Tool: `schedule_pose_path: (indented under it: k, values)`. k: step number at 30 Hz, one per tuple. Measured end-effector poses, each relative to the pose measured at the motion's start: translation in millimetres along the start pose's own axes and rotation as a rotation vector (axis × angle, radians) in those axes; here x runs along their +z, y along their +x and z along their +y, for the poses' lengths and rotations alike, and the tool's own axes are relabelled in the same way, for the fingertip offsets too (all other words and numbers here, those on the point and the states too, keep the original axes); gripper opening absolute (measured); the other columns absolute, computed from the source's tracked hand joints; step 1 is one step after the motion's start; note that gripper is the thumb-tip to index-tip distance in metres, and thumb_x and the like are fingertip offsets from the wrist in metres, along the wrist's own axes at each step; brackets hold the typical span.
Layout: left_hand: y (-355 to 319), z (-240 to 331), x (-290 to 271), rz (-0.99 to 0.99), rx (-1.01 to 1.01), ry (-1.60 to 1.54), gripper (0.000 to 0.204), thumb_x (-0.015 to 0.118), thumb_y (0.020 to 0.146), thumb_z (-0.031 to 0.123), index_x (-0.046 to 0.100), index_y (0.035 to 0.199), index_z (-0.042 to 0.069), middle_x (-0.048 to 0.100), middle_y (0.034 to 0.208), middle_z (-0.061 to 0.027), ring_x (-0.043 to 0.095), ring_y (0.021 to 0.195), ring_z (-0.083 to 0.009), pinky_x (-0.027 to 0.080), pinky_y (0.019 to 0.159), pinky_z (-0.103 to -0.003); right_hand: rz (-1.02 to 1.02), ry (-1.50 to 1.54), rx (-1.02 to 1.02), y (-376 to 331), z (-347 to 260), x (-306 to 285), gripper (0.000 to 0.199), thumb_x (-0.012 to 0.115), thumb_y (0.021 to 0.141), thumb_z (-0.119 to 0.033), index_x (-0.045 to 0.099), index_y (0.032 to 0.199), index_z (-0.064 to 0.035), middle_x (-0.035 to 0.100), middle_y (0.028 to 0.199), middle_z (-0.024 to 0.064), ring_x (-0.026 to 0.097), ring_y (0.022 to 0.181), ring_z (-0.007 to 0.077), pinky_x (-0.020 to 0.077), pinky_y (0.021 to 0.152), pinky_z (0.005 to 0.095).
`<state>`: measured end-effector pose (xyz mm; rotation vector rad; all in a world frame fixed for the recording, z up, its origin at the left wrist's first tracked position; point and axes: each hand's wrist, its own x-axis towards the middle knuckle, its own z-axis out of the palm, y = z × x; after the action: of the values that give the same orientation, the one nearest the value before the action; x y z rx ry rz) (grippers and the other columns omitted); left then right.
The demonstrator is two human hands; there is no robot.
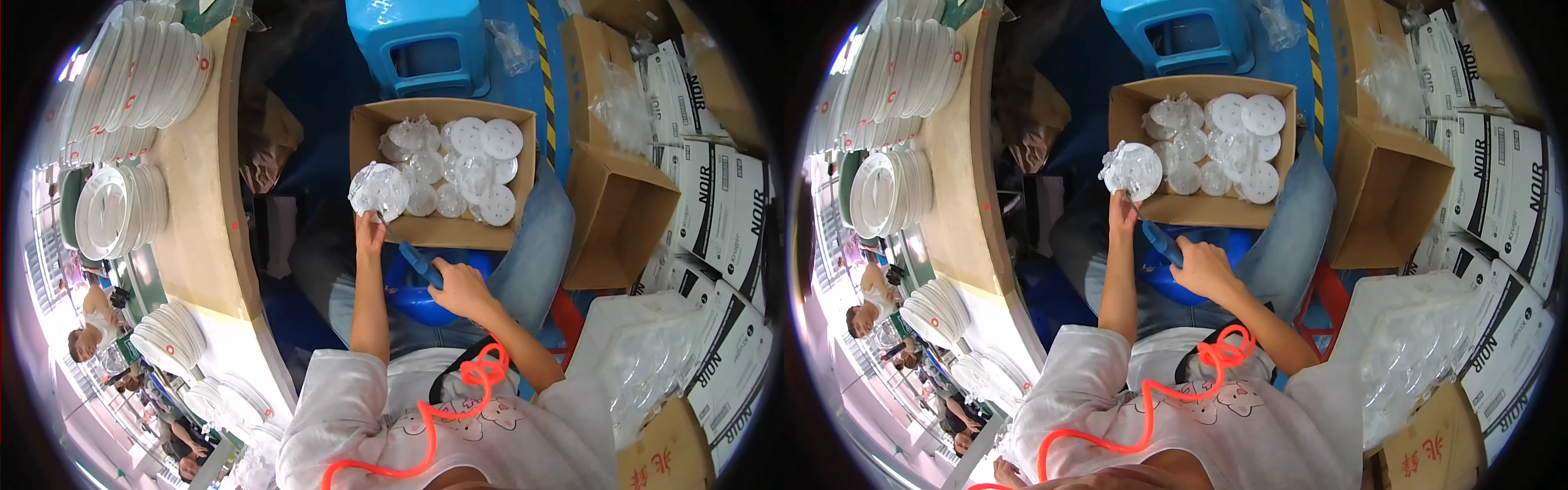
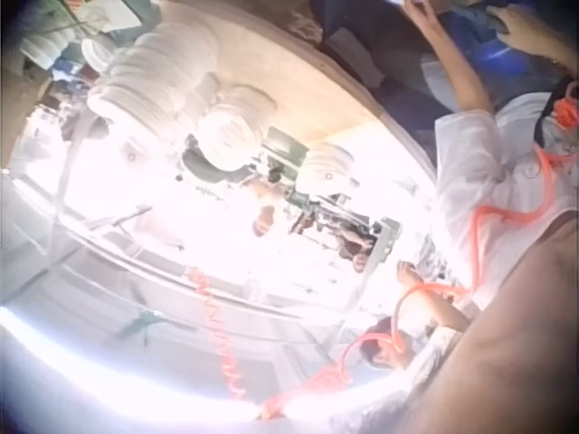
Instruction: The recorder is assembling LED light components by fitting plastic housings and using a pneumatic air duster to clean or seat parts.
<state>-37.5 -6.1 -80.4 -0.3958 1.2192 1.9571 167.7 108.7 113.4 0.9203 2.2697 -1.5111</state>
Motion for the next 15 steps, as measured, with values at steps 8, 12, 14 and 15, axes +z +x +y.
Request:
schedule_pose_path:
  k: [8,12,14,15]
  values:
    - [4.5,7.3,-1.5,0.096,-0.001,-0.341,0.067,0.05,0.071,-0.004,0.034,0.136,0.006,0.039,0.138,-0.0159,0.038,0.127,-0.0361,0.036,0.102,-0.054,0.021,0.051,0.05,-10.0,24.5,-7.4,0.029,0.063,0.072,-0.025,0.058,0.094,-0.0055,0.063,0.072,0.0211,0.061,0.072,0.0407,0.048,0.067,0.0499]
    - [-6.3,18.5,10.4,0.131,-0.005,-0.239,0.066,0.05,0.072,-0.003,0.035,0.135,0.006,0.04,0.137,-0.0151,0.038,0.127,-0.0348,0.034,0.105,-0.052,-0.035,0.149,-0.032,-13.5,20.1,-8.5,0.03,0.062,0.072,-0.025,0.059,0.093,-0.0046,0.063,0.072,0.0199,0.06,0.073,0.0415,0.0476,0.066,0.0499]
    - [-20.8,31.9,7.3,0.186,-0.043,-0.222,0.065,0.052,0.072,-0.001,0.036,0.135,0.006,0.041,0.137,-0.0144,0.039,0.127,-0.033,0.033,0.106,-0.049,-0.077,0.164,-0.074,-30.8,6.0,-24.6,0.027,0.062,0.074,-0.019,0.059,0.097,-0.0037,0.063,0.072,0.0183,0.063,0.07,0.0351,0.0487,0.065,0.0439]
    - [-39.4,43.7,-4.6,0.082,0.04,-0.193,0.066,0.055,0.072,0.001,0.036,0.135,0.007,0.041,0.137,-0.0137,0.039,0.127,-0.0316,0.032,0.107,-0.047,-0.043,0.395,-0.065,-44.4,4.2,-31.6,0.025,0.06,0.076,-0.015,0.06,0.098,-0.0028,0.062,0.071,0.0149,0.062,0.067,0.0279,0.0483,0.064,0.0386]
